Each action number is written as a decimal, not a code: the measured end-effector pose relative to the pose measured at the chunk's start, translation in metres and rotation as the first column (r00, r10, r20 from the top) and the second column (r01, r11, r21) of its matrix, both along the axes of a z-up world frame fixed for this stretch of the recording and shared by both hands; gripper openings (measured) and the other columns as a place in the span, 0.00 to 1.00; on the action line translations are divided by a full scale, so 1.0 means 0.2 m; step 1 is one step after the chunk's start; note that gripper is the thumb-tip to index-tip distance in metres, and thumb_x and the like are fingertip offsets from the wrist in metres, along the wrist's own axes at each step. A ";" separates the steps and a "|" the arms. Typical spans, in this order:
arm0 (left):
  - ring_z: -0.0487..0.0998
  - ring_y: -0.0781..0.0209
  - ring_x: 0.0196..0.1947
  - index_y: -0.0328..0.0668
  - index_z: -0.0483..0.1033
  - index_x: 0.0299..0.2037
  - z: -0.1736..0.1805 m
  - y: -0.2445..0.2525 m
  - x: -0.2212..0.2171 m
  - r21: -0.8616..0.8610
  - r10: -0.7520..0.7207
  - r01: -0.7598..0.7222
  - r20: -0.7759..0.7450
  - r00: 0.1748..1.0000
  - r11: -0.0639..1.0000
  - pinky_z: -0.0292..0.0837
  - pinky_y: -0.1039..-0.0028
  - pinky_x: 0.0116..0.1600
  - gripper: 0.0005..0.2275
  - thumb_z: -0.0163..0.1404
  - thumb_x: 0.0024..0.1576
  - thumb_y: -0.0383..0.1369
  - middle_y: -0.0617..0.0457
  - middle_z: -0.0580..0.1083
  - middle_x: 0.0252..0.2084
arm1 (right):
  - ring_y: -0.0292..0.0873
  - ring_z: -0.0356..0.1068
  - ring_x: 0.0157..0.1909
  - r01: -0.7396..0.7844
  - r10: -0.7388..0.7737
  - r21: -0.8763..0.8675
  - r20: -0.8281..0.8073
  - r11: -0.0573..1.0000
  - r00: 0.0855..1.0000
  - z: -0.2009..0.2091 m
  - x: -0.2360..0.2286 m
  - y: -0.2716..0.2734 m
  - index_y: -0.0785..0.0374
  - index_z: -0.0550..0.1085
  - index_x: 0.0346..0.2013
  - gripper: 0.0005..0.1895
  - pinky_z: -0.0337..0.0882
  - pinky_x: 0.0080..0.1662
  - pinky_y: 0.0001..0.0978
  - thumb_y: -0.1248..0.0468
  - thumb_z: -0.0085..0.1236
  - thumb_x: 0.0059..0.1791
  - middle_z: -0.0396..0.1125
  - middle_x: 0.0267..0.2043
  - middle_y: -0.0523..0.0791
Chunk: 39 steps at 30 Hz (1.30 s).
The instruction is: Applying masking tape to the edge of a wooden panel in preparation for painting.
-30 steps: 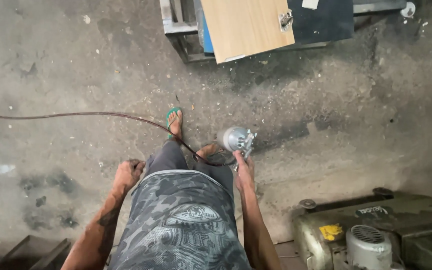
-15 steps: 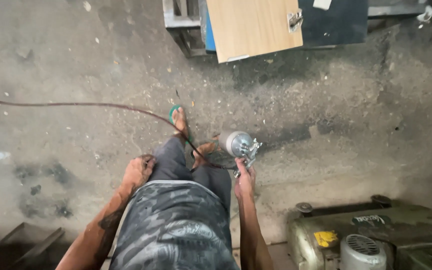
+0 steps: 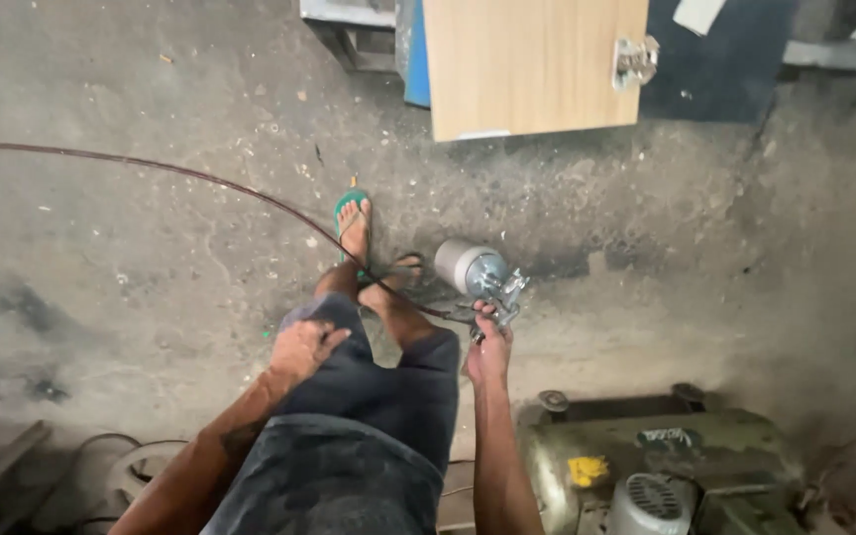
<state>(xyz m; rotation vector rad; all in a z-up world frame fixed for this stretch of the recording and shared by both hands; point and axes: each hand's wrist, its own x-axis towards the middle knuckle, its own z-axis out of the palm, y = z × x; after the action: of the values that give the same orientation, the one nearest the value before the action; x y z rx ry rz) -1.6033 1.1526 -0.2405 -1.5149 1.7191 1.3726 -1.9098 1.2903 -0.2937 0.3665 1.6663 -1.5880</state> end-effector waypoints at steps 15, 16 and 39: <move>0.60 0.30 0.70 0.42 0.55 0.72 -0.46 0.36 -0.35 -0.214 0.230 -0.199 0.129 0.965 0.956 0.64 0.40 0.67 0.33 0.48 0.61 0.50 0.36 0.53 0.73 | 0.41 0.74 0.56 -0.210 0.182 0.142 0.190 0.967 0.965 -0.99 -0.59 -0.59 0.56 0.72 0.42 0.12 0.62 0.62 0.76 0.74 0.58 0.49 0.73 0.47 0.39; 0.67 0.29 0.66 0.37 0.69 0.66 -0.55 0.37 -0.34 -0.394 0.306 -0.269 0.032 0.952 0.879 0.66 0.42 0.65 0.27 0.50 0.61 0.46 0.35 0.66 0.67 | 0.42 0.74 0.57 -0.195 0.167 0.138 0.187 0.971 0.968 -1.04 -0.61 -0.64 0.55 0.69 0.43 0.13 0.61 0.62 0.76 0.74 0.59 0.49 0.73 0.48 0.39; 0.76 0.44 0.52 0.43 0.82 0.44 -1.18 -1.97 -1.00 -0.979 -0.184 -0.101 -0.068 0.981 -0.174 0.51 0.51 0.69 0.17 0.40 0.72 0.41 0.45 0.80 0.43 | 0.38 0.68 0.45 -0.561 0.601 0.229 -0.175 0.795 0.780 -2.07 -0.74 -1.10 0.53 0.78 0.42 0.10 0.70 0.33 0.32 0.64 0.55 0.47 0.73 0.43 0.40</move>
<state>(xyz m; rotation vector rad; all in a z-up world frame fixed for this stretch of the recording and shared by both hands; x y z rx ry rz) -1.8031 0.7586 -0.4755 -1.8432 3.2716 -0.4700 -2.0573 1.0707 -0.7082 -0.2690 1.8620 -1.0513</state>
